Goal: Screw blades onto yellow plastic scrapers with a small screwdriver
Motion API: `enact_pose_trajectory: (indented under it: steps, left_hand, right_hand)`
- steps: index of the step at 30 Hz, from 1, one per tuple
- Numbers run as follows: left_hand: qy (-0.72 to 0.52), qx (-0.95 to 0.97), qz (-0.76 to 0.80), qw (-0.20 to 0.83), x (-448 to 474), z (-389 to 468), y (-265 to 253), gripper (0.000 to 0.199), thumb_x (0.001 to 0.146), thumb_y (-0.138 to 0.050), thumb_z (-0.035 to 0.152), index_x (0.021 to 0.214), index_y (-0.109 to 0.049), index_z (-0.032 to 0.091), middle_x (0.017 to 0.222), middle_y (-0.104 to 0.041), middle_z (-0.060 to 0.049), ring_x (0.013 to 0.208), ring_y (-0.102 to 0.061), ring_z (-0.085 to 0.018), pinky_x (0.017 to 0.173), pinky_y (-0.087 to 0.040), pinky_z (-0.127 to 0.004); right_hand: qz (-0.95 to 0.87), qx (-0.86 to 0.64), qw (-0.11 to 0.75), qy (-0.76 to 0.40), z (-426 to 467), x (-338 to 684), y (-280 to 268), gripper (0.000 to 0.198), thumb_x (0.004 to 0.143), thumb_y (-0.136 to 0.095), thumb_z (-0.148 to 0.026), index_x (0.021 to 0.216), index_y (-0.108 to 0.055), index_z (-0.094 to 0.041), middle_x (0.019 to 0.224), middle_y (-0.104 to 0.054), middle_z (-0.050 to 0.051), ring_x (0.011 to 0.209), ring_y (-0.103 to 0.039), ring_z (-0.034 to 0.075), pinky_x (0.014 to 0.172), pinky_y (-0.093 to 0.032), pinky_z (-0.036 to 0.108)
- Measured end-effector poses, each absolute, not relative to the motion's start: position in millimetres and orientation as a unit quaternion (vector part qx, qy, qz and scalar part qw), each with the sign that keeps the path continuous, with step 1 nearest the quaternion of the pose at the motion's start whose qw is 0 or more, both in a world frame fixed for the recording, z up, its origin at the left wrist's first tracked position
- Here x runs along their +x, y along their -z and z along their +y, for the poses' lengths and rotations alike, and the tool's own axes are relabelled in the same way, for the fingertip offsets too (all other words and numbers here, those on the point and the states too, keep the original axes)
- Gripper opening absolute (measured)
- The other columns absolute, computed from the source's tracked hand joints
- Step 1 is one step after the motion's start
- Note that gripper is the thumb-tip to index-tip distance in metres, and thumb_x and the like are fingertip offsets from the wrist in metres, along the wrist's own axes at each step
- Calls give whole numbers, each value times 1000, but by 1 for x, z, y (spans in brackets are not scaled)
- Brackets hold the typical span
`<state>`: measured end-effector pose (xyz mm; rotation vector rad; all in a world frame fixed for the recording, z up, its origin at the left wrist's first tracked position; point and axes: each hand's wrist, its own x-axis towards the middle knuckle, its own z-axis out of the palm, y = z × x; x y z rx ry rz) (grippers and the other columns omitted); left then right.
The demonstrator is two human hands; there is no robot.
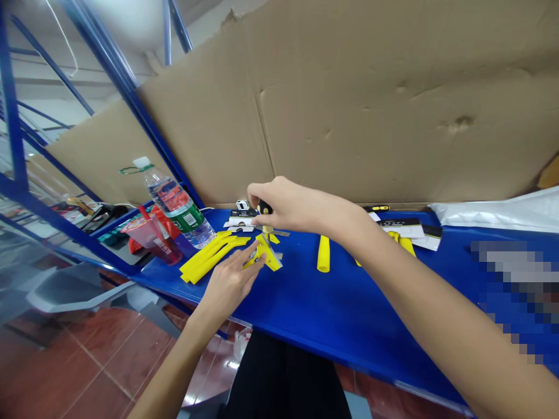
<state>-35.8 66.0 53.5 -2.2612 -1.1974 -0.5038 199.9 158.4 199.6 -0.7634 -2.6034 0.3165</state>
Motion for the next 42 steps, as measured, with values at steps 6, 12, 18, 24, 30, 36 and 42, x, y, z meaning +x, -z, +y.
enact_pose_trajectory:
  steps: [6,12,18,24,30,36,42]
  left_hand:
    - [187,-839,-454,234,-45,63,-55,30,102,-67,12,128,-81,20,158,-65,-20,106,-81,-32,92,-70,-49]
    - [205,-839,-455,219,-46,61,-52,29,104,-66,14,127,-81,21,157,-65,-19,114,-81,-33,105,-66,-55]
    - [182,-834,-480,203,-46,61,-50,36,104,-64,12,136,-78,24,161,-62,-19,121,-78,-35,96,-70,-52]
    - [165,-839,-484,187,-39,62,-46,35,102,-64,8,132,-77,21,163,-59,-21,123,-77,-35,102,-68,-57]
    - [160,-836,-485,199,-38,68,-40,34,102,-62,7,131,-77,19,158,-64,-21,119,-78,-34,100,-69,-56]
    - [188,-828,-490,200,-44,70,-41,31,103,-65,13,128,-80,23,157,-67,-17,113,-79,-32,98,-69,-52]
    - [393,-758,-518,-50,-47,71,-55,30,107,-66,33,133,-78,21,135,-79,-14,112,-80,-29,97,-68,-45]
  right_hand:
    - [-926,-247,246,-144,164,205,-202,23,97,-75,-42,109,-71,-22,87,-73,2,72,-60,16,68,-38,30]
    - [-929,-240,233,-160,162,200,-200,24,98,-74,-43,109,-70,-21,84,-72,1,68,-59,15,64,-38,29]
    - [-939,-214,232,-139,167,197,-196,17,98,-72,-36,108,-70,-22,92,-75,2,72,-61,15,66,-39,29]
    - [-939,-295,174,-31,153,186,-197,20,103,-71,-40,105,-71,-19,81,-71,6,67,-59,18,64,-34,31]
    - [-962,-210,162,-63,156,180,-187,4,100,-68,-22,99,-69,-19,96,-76,7,78,-63,18,69,-39,29]
    - [-941,-246,208,-99,166,194,-193,11,96,-73,-29,102,-71,-21,86,-73,2,69,-56,16,66,-37,30]
    - [-889,-311,326,-85,163,217,-212,28,94,-79,-48,90,-72,-21,84,-74,3,76,-63,18,71,-41,33]
